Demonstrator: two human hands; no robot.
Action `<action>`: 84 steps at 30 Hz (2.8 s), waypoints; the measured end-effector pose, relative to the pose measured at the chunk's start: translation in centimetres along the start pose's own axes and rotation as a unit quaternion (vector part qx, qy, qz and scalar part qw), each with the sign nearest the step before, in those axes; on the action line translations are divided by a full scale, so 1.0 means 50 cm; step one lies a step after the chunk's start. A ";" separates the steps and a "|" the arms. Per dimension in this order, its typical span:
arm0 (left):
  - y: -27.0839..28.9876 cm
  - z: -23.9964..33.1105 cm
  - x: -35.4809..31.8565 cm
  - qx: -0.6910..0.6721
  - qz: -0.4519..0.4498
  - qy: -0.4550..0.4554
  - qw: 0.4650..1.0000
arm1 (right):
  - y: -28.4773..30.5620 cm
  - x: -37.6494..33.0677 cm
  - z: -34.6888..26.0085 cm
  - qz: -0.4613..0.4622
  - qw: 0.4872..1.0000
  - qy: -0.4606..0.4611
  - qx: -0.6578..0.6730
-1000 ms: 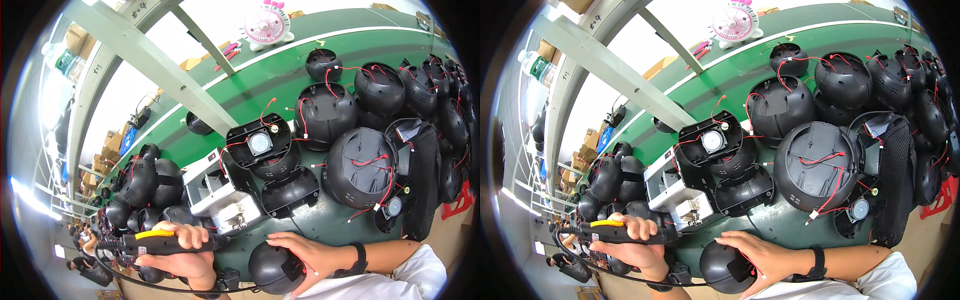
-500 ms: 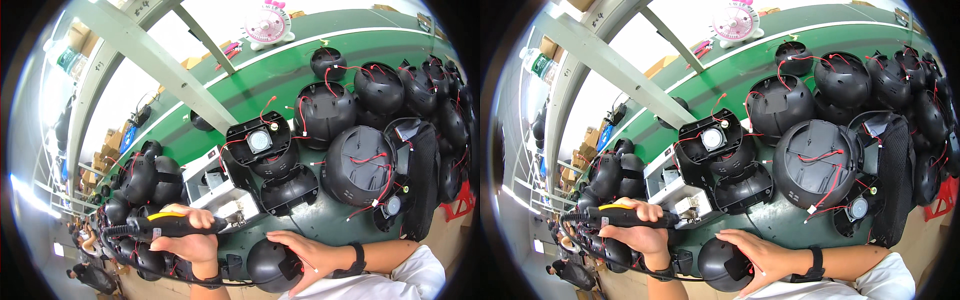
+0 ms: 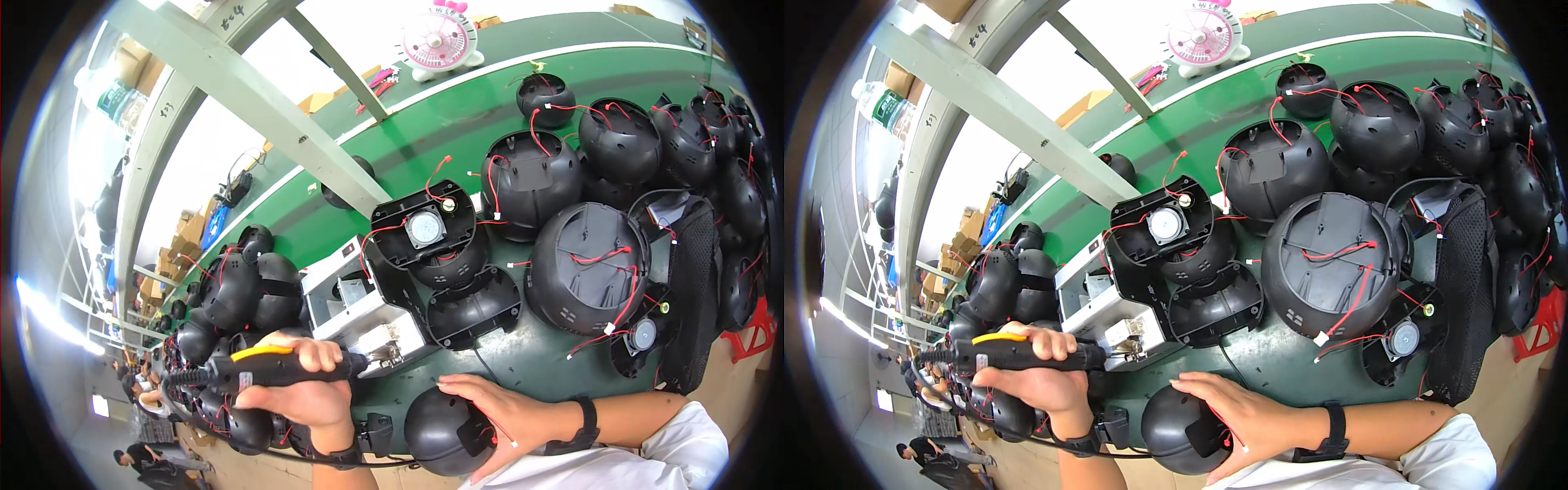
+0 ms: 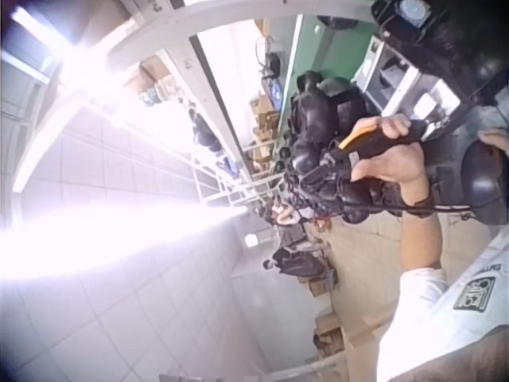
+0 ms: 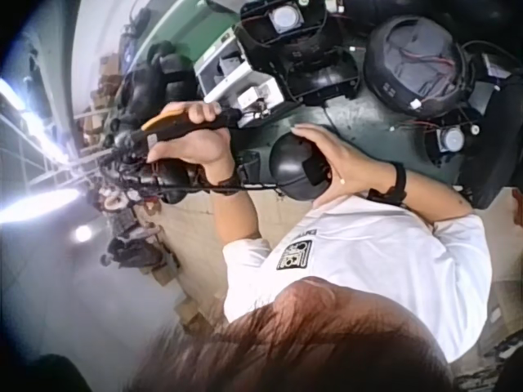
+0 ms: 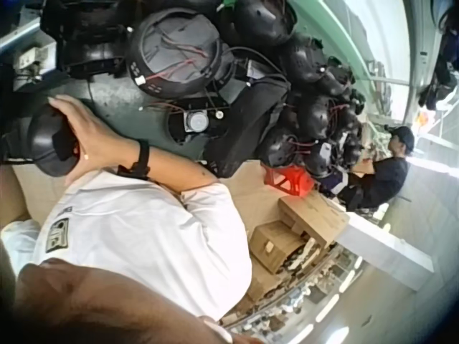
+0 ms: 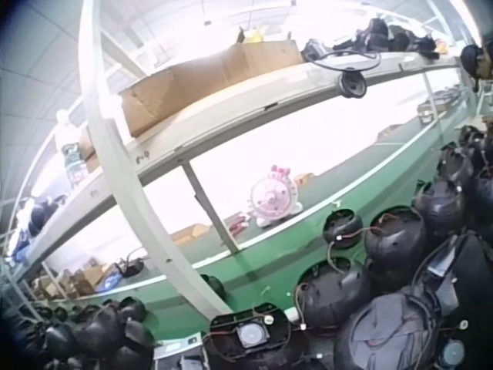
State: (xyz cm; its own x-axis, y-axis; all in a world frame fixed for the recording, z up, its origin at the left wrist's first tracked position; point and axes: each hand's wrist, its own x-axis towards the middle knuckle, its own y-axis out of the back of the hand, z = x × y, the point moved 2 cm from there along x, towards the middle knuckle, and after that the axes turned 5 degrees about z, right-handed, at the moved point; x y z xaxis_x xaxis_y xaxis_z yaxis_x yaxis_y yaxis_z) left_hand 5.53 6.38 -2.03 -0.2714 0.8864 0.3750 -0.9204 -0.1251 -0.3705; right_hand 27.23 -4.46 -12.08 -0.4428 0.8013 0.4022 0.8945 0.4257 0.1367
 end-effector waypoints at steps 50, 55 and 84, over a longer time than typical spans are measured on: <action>-0.007 -0.005 0.005 0.067 -0.010 0.019 0.998 | -0.004 -0.001 0.010 0.002 1.000 0.001 0.007; -0.024 -0.010 0.009 0.053 0.007 0.033 0.998 | -0.005 -0.003 0.019 0.000 0.999 -0.008 0.041; -0.008 -0.011 -0.006 0.062 0.013 0.003 0.998 | -0.006 -0.007 0.012 -0.010 1.000 -0.009 0.010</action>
State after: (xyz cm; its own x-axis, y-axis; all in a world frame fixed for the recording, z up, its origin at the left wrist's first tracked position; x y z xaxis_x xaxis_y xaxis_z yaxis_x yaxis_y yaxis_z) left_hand 6.14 6.43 -2.45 -0.2935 0.8848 0.3619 -0.9412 -0.2013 -0.2712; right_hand 27.07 -4.61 -12.82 -0.4617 0.7997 0.3838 0.8842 0.4497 0.1265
